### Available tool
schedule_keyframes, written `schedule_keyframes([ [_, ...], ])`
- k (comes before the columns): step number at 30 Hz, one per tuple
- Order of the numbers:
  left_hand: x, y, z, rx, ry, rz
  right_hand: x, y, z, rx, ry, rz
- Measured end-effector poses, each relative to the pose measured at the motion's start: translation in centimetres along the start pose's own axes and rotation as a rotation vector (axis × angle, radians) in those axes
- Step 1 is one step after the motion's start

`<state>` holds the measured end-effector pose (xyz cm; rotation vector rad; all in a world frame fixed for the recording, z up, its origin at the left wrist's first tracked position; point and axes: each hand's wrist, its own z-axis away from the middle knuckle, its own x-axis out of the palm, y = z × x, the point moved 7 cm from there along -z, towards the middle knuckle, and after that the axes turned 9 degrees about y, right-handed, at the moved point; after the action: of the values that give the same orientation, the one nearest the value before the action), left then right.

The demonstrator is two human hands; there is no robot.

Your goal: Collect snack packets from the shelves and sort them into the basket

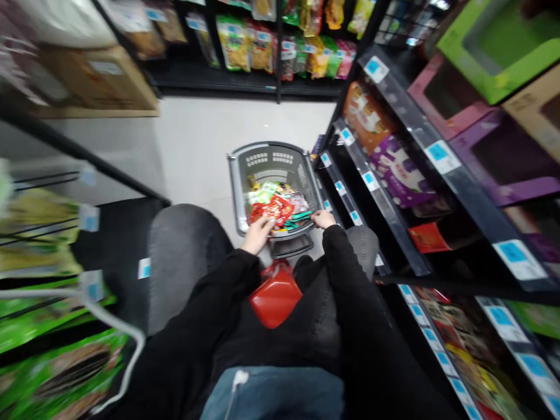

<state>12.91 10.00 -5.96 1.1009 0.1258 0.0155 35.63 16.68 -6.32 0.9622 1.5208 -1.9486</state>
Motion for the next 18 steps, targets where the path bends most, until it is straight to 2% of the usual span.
schedule_keyframes([
  [2,0.3,0.2,-0.2,0.047,-0.029,-0.028,-6.0,1.4,0.0,0.015,0.094,0.056],
  [4,0.6,0.2,-0.4,0.069,-0.044,-0.068,-13.3,3.3,1.0,0.039,0.297,0.140],
  [5,0.8,0.2,-0.4,0.080,-0.045,-0.100,-17.1,4.7,1.8,0.074,0.428,0.202],
  [6,1.0,0.3,-0.3,0.091,-0.052,-0.135,-21.4,6.1,3.2,0.125,0.656,0.322],
  [7,1.2,0.3,-0.2,0.105,-0.060,-0.171,-24.8,7.6,4.5,0.174,0.810,0.435],
  [8,1.3,0.4,0.0,0.123,-0.068,-0.210,-27.4,9.3,5.3,0.223,0.860,0.524],
  [9,1.5,0.5,0.1,0.143,-0.077,-0.246,-29.3,11.2,5.7,0.280,0.850,0.592],
  [11,1.7,0.7,0.4,0.191,-0.089,-0.310,-31.8,15.3,5.3,0.400,0.693,0.656],
  [14,1.8,0.8,0.5,0.269,-0.089,-0.384,-32.8,19.8,3.3,0.483,0.388,0.605],
  [16,1.8,1.0,0.6,0.312,-0.080,-0.429,-32.8,20.9,1.9,0.471,0.272,0.562],
  [18,1.8,1.3,0.8,0.342,-0.069,-0.480,-32.8,21.0,0.8,0.431,0.235,0.565],
])
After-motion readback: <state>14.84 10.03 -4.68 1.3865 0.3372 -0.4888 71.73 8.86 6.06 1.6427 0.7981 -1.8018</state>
